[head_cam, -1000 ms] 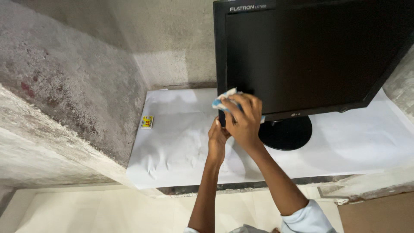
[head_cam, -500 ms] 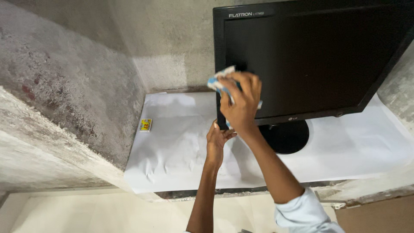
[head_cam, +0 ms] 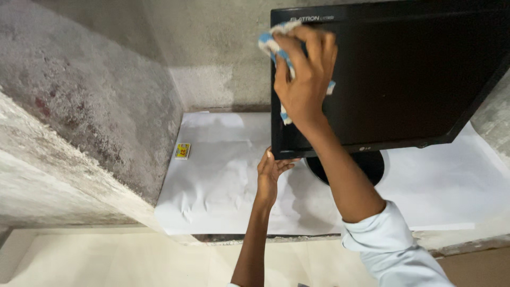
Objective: The person wipes the base and screen of a black flat-screen monitor using a blue and white striped cloth. They then move to a standing fan and wipe its metal cage with the same cloth.
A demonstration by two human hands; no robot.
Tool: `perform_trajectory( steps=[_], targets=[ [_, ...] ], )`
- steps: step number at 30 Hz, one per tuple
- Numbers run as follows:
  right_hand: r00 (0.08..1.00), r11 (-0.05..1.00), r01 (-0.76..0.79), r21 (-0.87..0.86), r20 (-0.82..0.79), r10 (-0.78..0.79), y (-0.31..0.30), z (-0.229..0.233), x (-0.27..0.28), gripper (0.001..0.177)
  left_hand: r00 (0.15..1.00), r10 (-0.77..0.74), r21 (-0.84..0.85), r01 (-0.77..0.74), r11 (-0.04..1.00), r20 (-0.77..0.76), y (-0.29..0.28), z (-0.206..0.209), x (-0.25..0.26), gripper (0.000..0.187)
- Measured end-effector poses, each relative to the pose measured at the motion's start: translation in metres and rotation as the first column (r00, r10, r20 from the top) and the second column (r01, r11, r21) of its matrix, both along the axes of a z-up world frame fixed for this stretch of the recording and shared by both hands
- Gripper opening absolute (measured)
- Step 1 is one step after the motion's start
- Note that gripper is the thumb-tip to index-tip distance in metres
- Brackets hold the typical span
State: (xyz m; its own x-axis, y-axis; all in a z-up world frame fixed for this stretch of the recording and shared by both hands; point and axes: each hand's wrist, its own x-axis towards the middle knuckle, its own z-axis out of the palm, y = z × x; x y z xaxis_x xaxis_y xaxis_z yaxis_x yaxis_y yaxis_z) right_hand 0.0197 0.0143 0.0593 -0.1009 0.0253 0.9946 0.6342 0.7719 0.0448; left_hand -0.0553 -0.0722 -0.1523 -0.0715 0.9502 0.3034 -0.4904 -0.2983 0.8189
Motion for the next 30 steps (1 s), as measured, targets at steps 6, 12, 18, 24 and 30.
perform_trajectory(
  steps=[6, 12, 18, 24, 30],
  targets=[
    [0.998, 0.989, 0.01, -0.145, 0.067, 0.0, -0.03, -0.069, 0.008, 0.038, 0.999, -0.005, -0.021, 0.006, 1.0, 0.049, 0.004, -0.012, -0.001, 0.058],
    [0.995, 0.968, 0.025, -0.249, 0.1, 0.0, -0.055, -0.134, 0.02, 0.036, 0.999, 0.02, -0.062, -0.018, 0.998, 0.039, 0.003, -0.016, 0.0, 0.058],
    [0.988, 0.945, 0.028, -0.327, 0.15, 0.023, -0.077, -0.182, 0.029, 0.035, 0.994, 0.096, -0.109, -0.09, 0.99, 0.054, 0.013, -0.043, 0.001, 0.047],
    [0.974, 0.949, 0.024, -0.316, 0.221, 0.048, -0.076, -0.185, 0.048, 0.035, 0.987, 0.134, -0.05, -0.13, 0.99, 0.087, 0.014, -0.04, 0.004, 0.041],
    [0.968, 0.95, 0.105, -0.295, 0.251, -0.029, -0.065, -0.188, 0.105, 0.04, 0.959, 0.279, -0.032, -0.278, 0.96, 0.051, 0.007, -0.009, 0.026, 0.057]
  ],
)
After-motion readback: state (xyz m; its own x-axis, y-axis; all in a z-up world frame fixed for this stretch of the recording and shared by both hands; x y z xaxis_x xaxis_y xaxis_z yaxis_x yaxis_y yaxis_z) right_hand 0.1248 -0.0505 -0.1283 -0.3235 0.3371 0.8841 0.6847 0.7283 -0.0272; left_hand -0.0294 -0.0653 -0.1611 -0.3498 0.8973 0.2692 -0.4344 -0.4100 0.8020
